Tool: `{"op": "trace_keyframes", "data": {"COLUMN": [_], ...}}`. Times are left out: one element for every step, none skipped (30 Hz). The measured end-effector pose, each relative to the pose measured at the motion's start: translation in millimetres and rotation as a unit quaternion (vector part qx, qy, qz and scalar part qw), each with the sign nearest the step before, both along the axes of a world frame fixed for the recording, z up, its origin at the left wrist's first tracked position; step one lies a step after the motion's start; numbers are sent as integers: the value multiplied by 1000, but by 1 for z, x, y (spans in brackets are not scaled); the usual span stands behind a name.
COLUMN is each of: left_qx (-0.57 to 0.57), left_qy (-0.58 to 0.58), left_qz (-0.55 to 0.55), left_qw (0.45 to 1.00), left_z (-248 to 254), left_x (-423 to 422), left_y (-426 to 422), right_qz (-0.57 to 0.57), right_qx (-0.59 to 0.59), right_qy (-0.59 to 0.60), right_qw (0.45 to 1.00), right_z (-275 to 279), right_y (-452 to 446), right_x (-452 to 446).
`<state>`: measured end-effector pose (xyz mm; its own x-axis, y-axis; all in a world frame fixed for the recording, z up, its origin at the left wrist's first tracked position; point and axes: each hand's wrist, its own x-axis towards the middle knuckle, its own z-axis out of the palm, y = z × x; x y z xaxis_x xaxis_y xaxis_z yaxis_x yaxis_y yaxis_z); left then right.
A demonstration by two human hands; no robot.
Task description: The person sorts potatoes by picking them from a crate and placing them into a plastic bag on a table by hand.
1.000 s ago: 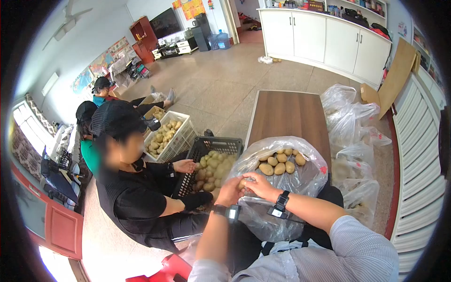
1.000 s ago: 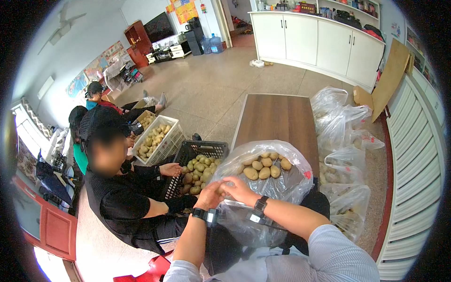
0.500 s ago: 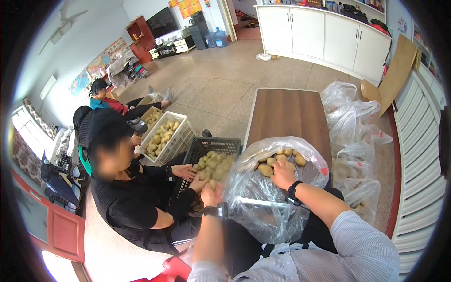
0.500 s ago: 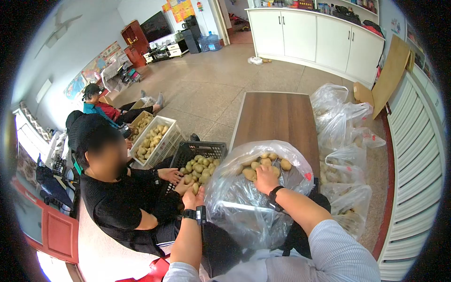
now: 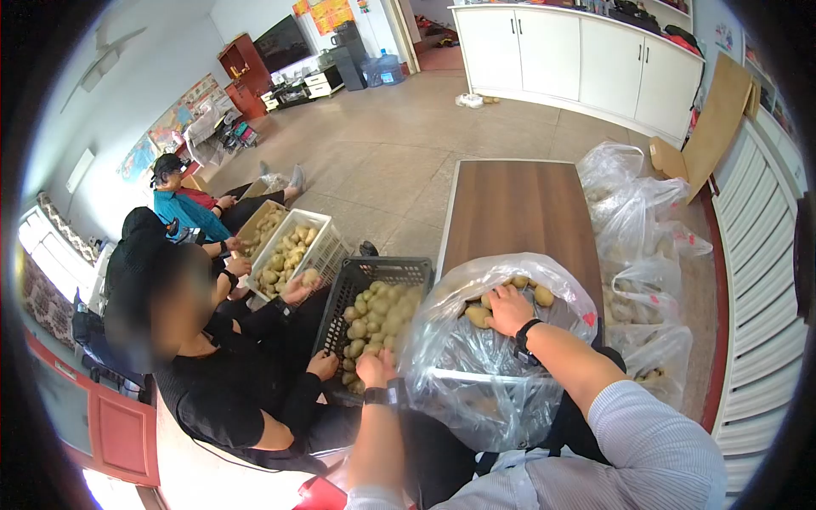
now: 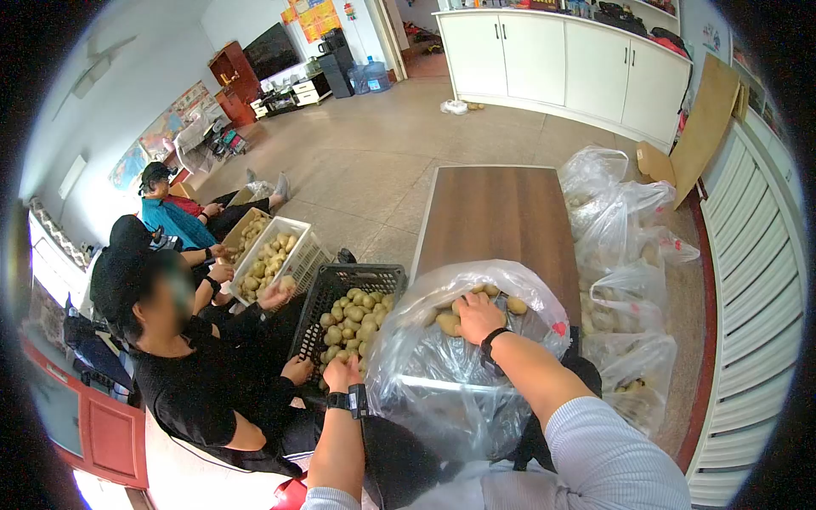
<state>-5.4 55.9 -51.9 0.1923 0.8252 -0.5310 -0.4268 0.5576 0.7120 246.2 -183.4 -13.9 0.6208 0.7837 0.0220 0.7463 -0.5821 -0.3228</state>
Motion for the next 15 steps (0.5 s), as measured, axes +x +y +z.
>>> {"op": "trace_keyframes", "data": {"left_qx": [0,19,28,37,49,60,59,79,99,98,108,117,118,120,123], "left_qy": [0,3,5,7,15,23,24,45,66,66,77,86,85,83,82], "left_qz": [0,-4,-6,-8,-13,-17,-17,-45,-73,-73,-70,-67,-67,-90,-112], "left_qw": [1000,1000,1000,999,999,998,998,995,990,990,989,987,987,985,983], "left_z": [-8,-15,-23,-24,-13,-1,8,14,19,18,17,17,21,26,30], "left_x": [0,0,0,1,5,9,11,13,16,17,20,22,24,24,24], "left_y": [4,7,9,10,1,-6,-10,-13,-16,-17,-19,-20,-22,-25,-27], "right_qz": [3,4,5,6,7,3,1,1,-4,-10,-10,-15,-21,-21,-9], "right_qx": [-32,-32,-37,-43,-43,-47,-51,-52,-65,-78,-78,-83,-87,-87,-102], "right_qy": [14,14,4,-6,-5,-25,-44,-44,-33,-21,-22,-11,-2,-3,6], "right_qw": [999,999,999,999,999,999,998,998,997,997,997,996,996,996,995], "right_z": [4,4,5,5,1,-2,-4,-4,-5,-6,-6,-7,-5,-3,-1], "right_y": [2,4,5,6,7,8,8,9,10,11,12,13,15,16,15], "right_x": [0,0,0,-1,-1,-2,-2,-2,-2,-3,-3,-5,-6,-9,-12]}}
